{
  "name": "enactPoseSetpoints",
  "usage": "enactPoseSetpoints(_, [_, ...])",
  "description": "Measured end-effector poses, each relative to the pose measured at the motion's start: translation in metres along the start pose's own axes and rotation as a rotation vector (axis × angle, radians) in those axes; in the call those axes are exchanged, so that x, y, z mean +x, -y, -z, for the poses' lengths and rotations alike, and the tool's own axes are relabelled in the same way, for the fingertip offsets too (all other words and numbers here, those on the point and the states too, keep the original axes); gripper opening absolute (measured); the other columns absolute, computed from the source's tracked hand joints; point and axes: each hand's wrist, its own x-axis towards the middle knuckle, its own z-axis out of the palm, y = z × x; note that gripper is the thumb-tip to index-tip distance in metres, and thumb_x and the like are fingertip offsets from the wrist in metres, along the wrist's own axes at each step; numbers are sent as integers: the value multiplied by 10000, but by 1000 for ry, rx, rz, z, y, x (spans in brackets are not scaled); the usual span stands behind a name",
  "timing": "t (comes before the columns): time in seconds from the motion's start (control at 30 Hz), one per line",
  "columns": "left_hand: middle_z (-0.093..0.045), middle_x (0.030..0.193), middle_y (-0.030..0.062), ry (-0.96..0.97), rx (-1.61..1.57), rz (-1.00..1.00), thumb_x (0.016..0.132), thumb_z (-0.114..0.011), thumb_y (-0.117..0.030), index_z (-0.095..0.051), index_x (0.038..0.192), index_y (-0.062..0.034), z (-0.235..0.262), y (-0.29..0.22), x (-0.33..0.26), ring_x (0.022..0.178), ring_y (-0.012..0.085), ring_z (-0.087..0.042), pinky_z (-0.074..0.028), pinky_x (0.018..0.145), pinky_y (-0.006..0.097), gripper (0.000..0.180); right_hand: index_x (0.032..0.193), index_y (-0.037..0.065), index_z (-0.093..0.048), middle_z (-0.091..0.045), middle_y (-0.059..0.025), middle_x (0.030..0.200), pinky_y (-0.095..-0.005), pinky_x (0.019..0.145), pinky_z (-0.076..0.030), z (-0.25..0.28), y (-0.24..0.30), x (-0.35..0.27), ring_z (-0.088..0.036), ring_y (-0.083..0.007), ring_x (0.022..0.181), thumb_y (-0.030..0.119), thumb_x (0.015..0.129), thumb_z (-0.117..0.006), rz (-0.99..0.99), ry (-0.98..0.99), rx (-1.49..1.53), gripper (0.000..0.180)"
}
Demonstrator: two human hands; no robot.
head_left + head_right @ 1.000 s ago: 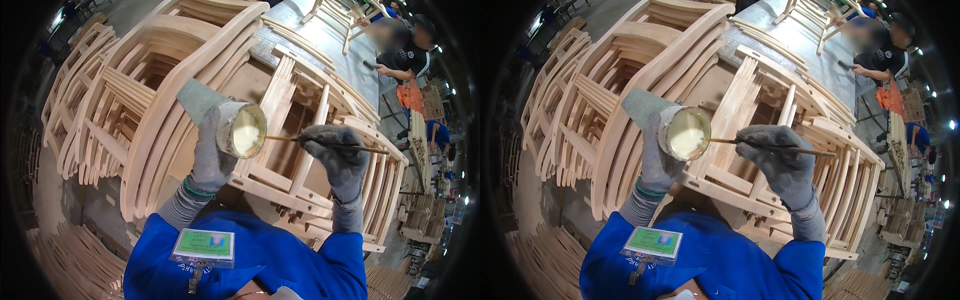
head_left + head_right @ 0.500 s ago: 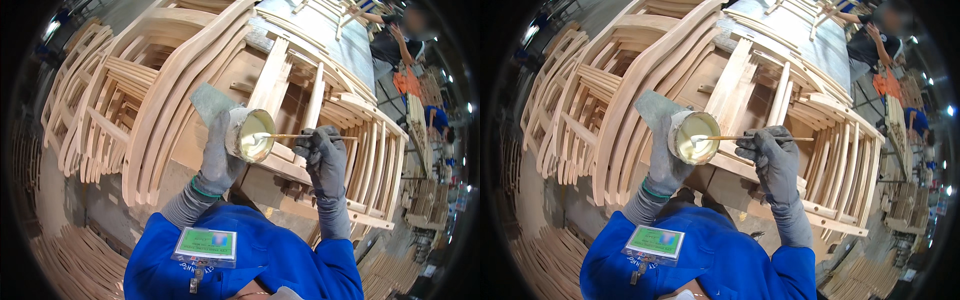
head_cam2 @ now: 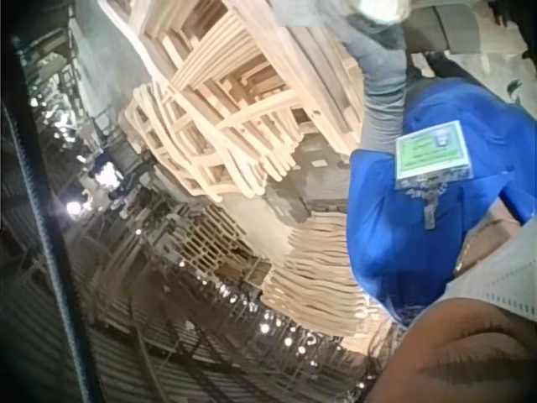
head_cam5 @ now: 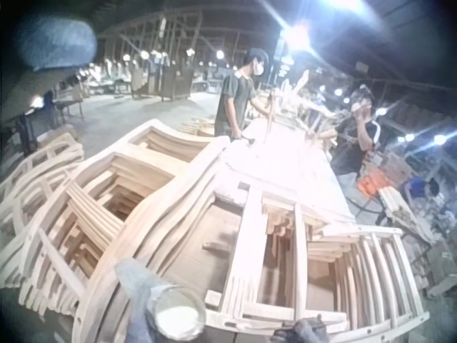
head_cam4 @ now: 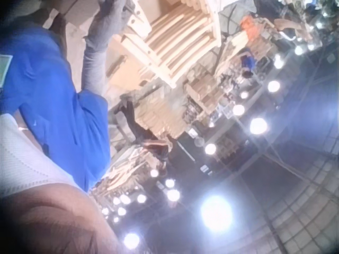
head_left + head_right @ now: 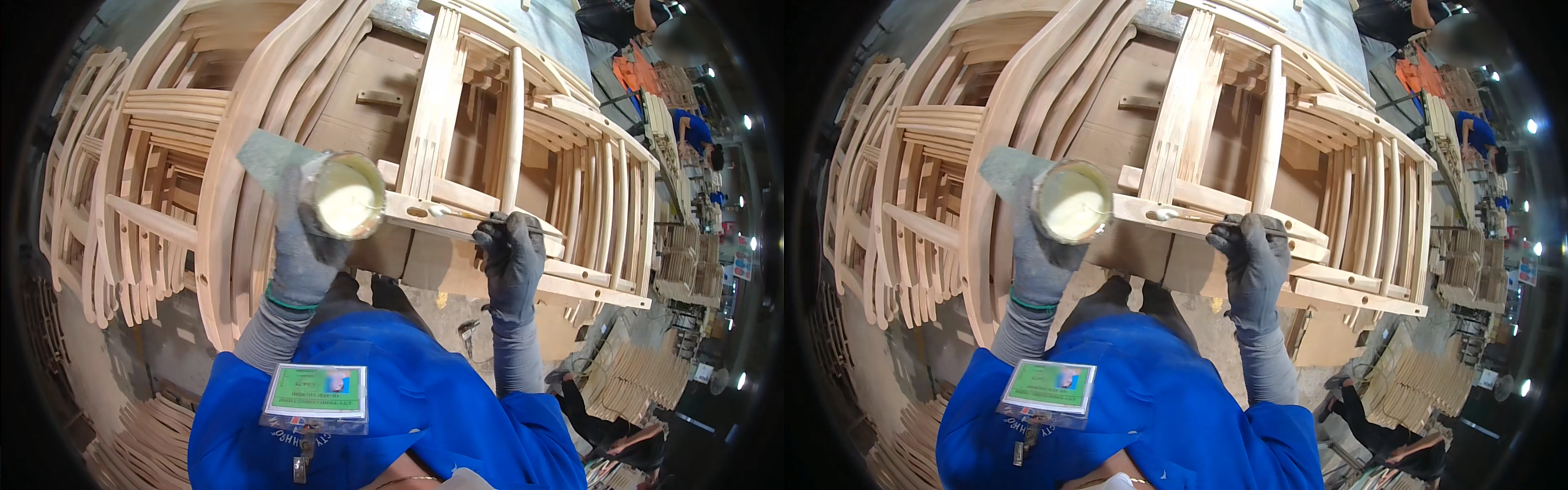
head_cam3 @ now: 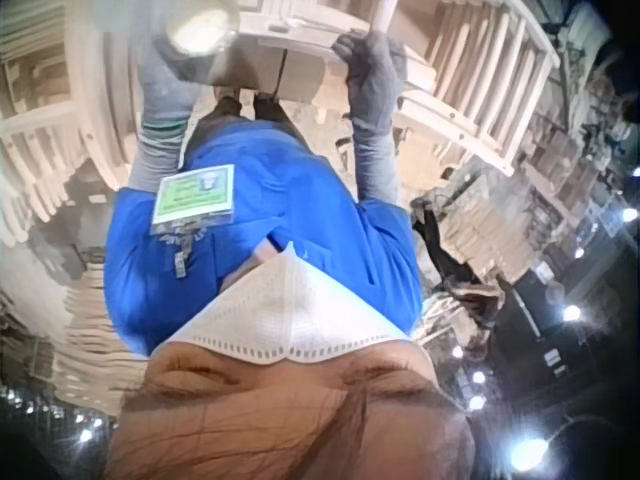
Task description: The person applies glue to wooden chair frames using a brush and a small container. They repeatedly pick up frames, apply glue to joints, and place them back on the table. Other workers are visible in the background assembling similar frames.
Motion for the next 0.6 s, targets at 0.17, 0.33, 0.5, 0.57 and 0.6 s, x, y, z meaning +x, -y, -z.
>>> enactPoseSetpoints(0.17, [-368, 1352, 85, -37, -210, 52, 956, -427, -251, -195, 1402, -152, 26, -11, -2, 1218, 216, -435, -454, 966, 328, 513, 950, -33, -530, -632, -170, 843, -371, 681, -589, 3, -26, -3, -661, -238, 751, 25, 876, -561, 232, -79, -282, 100])
enactPoseSetpoints(0.33, [-308, 1377, 125, -51, 442, -148, 817, -536, 60, -131, 1429, -183, 53, 2, -2, 1228, 248, -409, -448, 974, 351, 773, 939, -34, -535, -632, -168, 841, -372, 688, -587, 1, -34, 0, -662, -243, 744, 22, 877, -556, 238, -90, -306, 86])
enactPoseSetpoints(0.5, [-300, 1379, 125, -91, 128, -39, 774, -562, 105, -109, 1436, -178, 46, -3, 0, 1226, 248, -411, -452, 972, 350, 850, 925, -27, -558, -642, -149, 844, -348, 686, -574, -7, -23, -5, -661, -226, 754, 23, 872, -572, 310, -26, -343, 73])
enactPoseSetpoints(0.57, [-302, 1379, 122, -95, 214, -57, 778, -563, 98, -110, 1436, -177, 48, 0, 1, 1226, 247, -412, -458, 965, 347, 844, 925, -28, -567, -646, -139, 849, -331, 708, -567, -15, -21, -3, -656, -204, 768, 20, 862, -591, 295, 7, -440, 83])
enactPoseSetpoints(0.6, [-303, 1379, 120, -94, 241, -63, 780, -563, 94, -111, 1435, -176, 48, 0, 1, 1226, 246, -412, -461, 962, 346, 841, 926, -29, -571, -647, -133, 851, -322, 719, -563, -20, -21, -2, -654, -193, 775, 18, 856, -600, 286, 24, -489, 89])
